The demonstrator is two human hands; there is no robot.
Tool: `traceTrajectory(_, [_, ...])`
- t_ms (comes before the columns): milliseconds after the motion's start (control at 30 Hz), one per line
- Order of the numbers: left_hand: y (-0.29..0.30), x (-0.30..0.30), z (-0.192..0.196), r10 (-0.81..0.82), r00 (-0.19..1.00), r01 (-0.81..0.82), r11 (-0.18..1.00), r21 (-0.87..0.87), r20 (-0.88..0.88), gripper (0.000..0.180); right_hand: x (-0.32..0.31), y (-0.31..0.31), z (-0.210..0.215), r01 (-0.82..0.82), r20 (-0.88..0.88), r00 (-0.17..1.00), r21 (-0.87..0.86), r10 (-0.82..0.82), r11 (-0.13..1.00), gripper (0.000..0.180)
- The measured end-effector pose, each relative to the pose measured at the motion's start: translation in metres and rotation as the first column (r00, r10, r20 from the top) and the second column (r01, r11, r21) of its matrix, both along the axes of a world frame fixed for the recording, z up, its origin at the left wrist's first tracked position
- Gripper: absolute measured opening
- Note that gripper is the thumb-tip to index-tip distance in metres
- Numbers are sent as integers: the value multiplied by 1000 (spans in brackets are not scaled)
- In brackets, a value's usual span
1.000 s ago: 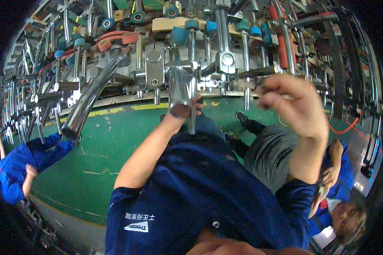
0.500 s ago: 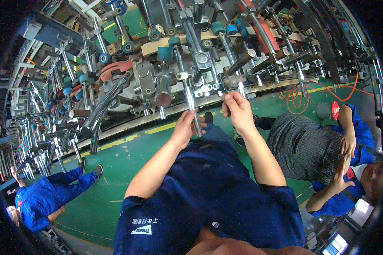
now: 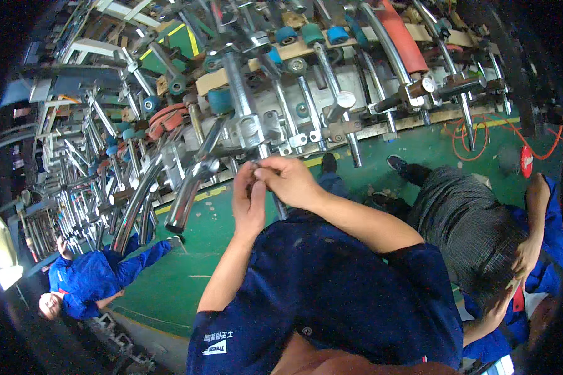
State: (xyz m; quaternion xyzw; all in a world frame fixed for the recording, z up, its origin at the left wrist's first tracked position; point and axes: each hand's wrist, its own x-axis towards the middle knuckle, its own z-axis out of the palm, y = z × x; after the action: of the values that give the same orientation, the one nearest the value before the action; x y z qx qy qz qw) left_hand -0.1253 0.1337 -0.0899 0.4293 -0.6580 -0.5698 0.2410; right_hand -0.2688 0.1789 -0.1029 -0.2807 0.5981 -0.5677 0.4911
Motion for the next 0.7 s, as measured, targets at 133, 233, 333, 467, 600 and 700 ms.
traceTrajectory(133, [0, -3, 11, -28, 999, 30, 998, 54, -31, 49, 4, -10, 1, -47, 93, 995, 95, 38, 994, 21])
traceTrajectory(233, [0, 5, 10, 25, 999, -22, 995, 97, -38, 52, 5, -11, 2, -97, -7, 995, 60, 97, 994, 22])
traceTrajectory(333, [-5, 1, 21, -16, 1000, 14, 989, 149, 9, 51, -1, -16, 3, -169, 63, 985, 103, 163, 980, 26])
traceTrajectory(467, [-24, -1, 19, -27, 979, 41, 997, -63, 201, 46, -3, -21, -6, -123, 215, 971, 70, 105, 990, 34])
traceTrajectory(600, [-57, -7, 1, 112, 912, 167, 776, -608, 395, 32, 8, 5, -39, 80, 49, 995, 80, -84, 994, 21])
traceTrajectory(700, [-70, -24, -1, 214, 875, 207, 646, -735, 434, 36, 25, 27, -40, -58, 100, 994, 225, 36, 973, 21])
